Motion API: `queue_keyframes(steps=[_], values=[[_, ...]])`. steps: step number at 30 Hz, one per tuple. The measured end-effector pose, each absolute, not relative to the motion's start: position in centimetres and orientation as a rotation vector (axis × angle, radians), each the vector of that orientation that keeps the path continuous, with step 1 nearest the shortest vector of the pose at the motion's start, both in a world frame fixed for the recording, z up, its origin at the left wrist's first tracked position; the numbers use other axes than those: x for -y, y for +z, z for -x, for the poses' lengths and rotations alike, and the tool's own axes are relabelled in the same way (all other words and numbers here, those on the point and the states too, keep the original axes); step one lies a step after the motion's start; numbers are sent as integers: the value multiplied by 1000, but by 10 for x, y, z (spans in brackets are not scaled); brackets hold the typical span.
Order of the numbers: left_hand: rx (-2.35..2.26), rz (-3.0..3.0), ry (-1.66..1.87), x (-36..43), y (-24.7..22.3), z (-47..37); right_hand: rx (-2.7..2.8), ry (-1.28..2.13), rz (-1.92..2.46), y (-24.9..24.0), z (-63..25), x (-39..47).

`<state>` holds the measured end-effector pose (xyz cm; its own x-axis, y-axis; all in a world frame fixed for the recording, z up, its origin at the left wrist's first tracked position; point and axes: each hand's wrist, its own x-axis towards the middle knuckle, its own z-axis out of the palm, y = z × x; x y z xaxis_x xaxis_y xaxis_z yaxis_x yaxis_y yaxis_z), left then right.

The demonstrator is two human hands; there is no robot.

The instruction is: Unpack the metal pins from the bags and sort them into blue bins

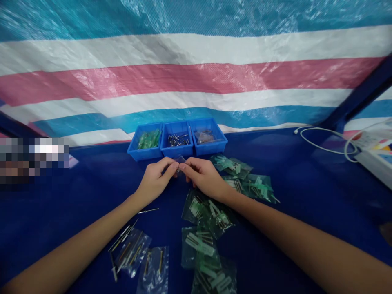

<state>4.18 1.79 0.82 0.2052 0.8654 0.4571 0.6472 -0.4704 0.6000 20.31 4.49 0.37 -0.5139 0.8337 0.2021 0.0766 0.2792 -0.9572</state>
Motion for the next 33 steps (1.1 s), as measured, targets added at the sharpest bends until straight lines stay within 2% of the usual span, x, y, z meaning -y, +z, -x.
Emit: queue_keyframes(steps=[4, 13, 20, 25, 33], values=[[-1371, -2239, 1187, -17, 6, -41, 1774, 1282, 865, 2, -202, -49], [-1275, -2371, 1072, -17, 6, -42, 1721, 1183, 906, -1, -202, -50], [-1340, -2326, 1071, -17, 5, -41, 1580, 659, 1044, 0, -213, -72], [-1315, -2358, 987, -16, 7, -42, 1781, 292, 1113, 10, -234, -92], [-1318, -2413, 909, -16, 7, -42, 2065, 9, 1068, 5, -242, -94]])
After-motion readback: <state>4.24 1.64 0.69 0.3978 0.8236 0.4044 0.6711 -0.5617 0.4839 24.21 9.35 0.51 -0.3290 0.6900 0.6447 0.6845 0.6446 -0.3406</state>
